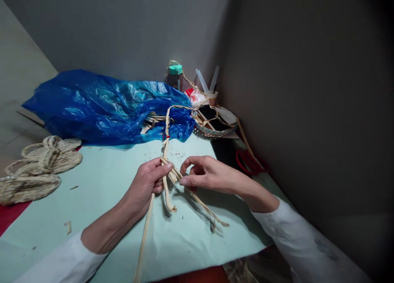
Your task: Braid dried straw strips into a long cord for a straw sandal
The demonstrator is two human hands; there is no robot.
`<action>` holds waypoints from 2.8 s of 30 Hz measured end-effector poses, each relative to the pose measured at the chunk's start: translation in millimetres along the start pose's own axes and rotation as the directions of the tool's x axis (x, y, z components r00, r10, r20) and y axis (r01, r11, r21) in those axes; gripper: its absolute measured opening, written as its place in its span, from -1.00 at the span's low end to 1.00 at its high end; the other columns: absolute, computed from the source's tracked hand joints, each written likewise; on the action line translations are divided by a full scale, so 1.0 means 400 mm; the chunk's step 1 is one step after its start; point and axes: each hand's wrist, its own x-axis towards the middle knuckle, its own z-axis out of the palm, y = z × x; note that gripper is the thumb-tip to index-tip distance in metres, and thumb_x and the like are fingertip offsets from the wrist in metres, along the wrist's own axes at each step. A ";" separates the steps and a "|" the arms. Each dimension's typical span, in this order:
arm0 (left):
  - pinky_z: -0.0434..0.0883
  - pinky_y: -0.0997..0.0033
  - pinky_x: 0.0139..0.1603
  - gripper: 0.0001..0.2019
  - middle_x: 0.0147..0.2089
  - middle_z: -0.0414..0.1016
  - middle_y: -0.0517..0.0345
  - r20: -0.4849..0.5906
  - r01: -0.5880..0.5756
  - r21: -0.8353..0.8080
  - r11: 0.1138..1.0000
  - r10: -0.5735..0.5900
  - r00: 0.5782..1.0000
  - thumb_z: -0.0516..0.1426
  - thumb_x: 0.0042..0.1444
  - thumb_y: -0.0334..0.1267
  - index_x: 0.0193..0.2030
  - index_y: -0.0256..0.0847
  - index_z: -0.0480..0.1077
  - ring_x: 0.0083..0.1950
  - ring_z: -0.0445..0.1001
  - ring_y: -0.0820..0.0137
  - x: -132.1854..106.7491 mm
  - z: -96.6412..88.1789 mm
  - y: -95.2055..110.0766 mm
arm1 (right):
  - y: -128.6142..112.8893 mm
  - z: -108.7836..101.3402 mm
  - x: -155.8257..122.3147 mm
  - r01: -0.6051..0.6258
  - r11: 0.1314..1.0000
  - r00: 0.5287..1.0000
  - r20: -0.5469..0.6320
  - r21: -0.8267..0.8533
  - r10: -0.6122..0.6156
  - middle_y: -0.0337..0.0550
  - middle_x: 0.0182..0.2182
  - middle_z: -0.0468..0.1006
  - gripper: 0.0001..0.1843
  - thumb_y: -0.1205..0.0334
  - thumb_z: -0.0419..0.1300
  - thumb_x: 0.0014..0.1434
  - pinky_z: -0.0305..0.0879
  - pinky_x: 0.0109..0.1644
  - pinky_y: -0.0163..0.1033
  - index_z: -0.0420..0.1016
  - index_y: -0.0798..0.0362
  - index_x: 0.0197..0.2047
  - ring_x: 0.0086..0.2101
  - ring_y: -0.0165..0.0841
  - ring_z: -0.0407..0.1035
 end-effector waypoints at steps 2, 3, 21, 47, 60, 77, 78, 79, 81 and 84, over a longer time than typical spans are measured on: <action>-0.17 0.65 -0.66 -0.77 -0.57 0.00 0.40 0.020 -0.006 -0.007 1.000 0.007 1.000 0.22 0.09 -0.20 -0.41 -0.29 0.29 -0.58 -0.19 0.65 0.001 0.000 0.000 | 0.003 0.020 0.011 0.049 0.996 0.996 -0.071 -0.075 -0.054 -0.29 -0.54 0.39 -0.80 0.12 0.13 0.20 0.05 -0.44 -0.39 0.38 0.11 -0.29 -0.51 -0.49 0.18; -0.18 0.65 -0.66 -0.77 -0.57 -0.01 0.40 0.027 -0.004 -0.014 1.000 0.004 1.000 0.22 0.08 -0.20 -0.40 -0.30 0.29 -0.58 -0.20 0.65 0.002 -0.001 0.000 | 0.005 0.027 0.015 0.074 0.988 0.990 -0.111 -0.133 -0.088 -0.31 -0.56 0.34 -0.79 0.13 0.11 0.22 0.03 -0.43 -0.39 0.36 0.11 -0.35 -0.51 -0.50 0.15; -0.16 0.72 -0.71 -0.73 -0.59 -0.02 0.43 0.040 0.017 -0.108 0.994 -0.013 0.999 0.28 -0.05 -0.28 -0.48 -0.28 0.22 -0.63 -0.19 0.71 0.007 -0.012 0.009 | -0.024 0.093 -0.460 -0.207 0.878 0.978 -0.069 -0.432 0.196 -0.05 -0.29 0.55 -0.73 0.19 0.00 0.30 0.25 -0.17 -0.30 0.53 0.02 -0.23 -0.25 -0.33 0.42; -0.19 0.65 -0.65 -0.81 -0.54 0.02 0.34 0.078 0.040 -0.124 0.991 -0.031 0.997 0.20 0.09 -0.22 -0.35 -0.34 0.39 -0.58 -0.20 0.65 0.001 0.008 0.003 | -0.010 0.014 0.037 0.058 0.969 0.977 -0.184 -0.240 -0.104 -0.22 -0.44 0.46 -0.75 0.19 0.12 0.22 0.06 -0.36 -0.37 0.49 0.17 -0.15 -0.43 -0.46 0.24; -0.14 0.62 -0.63 -0.82 -0.47 0.18 0.24 0.029 -0.004 -0.068 0.998 0.006 1.000 0.22 0.08 -0.28 -0.22 -0.35 0.51 -0.55 -0.15 0.64 0.001 0.006 0.006 | -0.043 0.053 0.001 0.068 0.941 0.920 -0.345 -0.332 -0.188 -0.20 -0.38 0.55 -0.77 0.26 0.03 0.28 0.06 -0.32 -0.36 0.50 0.09 -0.28 -0.41 -0.45 0.31; -0.17 0.61 -0.61 -0.77 -0.43 0.16 0.23 -0.018 0.012 -0.004 1.000 -0.012 1.000 0.23 0.06 -0.26 -0.16 -0.34 0.51 -0.56 -0.11 0.67 -0.003 0.013 0.007 | -0.023 0.070 0.020 -0.232 0.738 0.923 -0.383 -0.633 -0.038 -0.10 -0.47 0.50 -0.77 0.13 0.04 0.25 -0.15 -0.44 -0.26 0.45 0.07 -0.23 -0.50 -0.36 0.29; -0.17 0.62 -0.62 -0.77 -0.41 0.19 0.21 -0.017 0.013 0.000 1.000 -0.013 1.000 0.23 0.06 -0.27 -0.16 -0.35 0.51 -0.56 -0.11 0.68 -0.003 0.012 0.007 | -0.022 0.070 0.020 -0.228 0.732 0.927 -0.374 -0.642 -0.039 -0.10 -0.47 0.51 -0.77 0.13 0.04 0.25 -0.16 -0.45 -0.26 0.45 0.07 -0.26 -0.49 -0.36 0.30; -0.17 0.62 -0.62 -0.77 -0.40 0.20 0.20 -0.015 0.013 0.003 1.000 -0.013 1.000 0.23 0.07 -0.27 -0.16 -0.35 0.51 -0.56 -0.11 0.68 -0.003 0.012 0.006 | -0.021 0.070 0.020 -0.223 0.730 0.929 -0.368 -0.646 -0.042 -0.10 -0.47 0.52 -0.76 0.13 0.03 0.25 -0.17 -0.45 -0.25 0.46 0.06 -0.28 -0.49 -0.36 0.31; -0.17 0.62 -0.62 -0.78 -0.42 0.18 0.20 -0.011 0.013 0.007 1.000 -0.013 1.000 0.22 0.07 -0.26 -0.17 -0.36 0.51 -0.56 -0.13 0.68 -0.002 0.010 0.006 | -0.021 0.070 0.020 -0.215 0.731 0.928 -0.368 -0.648 -0.054 -0.10 -0.46 0.53 -0.75 0.13 0.02 0.27 -0.17 -0.44 -0.25 0.46 0.04 -0.29 -0.49 -0.36 0.31; -0.19 0.63 -0.62 -0.78 -0.46 0.13 0.24 -0.009 0.014 0.006 1.000 -0.014 1.000 0.23 0.07 -0.27 -0.19 -0.36 0.52 -0.56 -0.15 0.68 -0.002 0.007 0.007 | -0.022 0.071 0.020 -0.215 0.730 0.925 -0.376 -0.649 -0.062 -0.11 -0.43 0.54 -0.75 0.13 0.01 0.28 -0.16 -0.43 -0.24 0.47 0.03 -0.26 -0.47 -0.36 0.32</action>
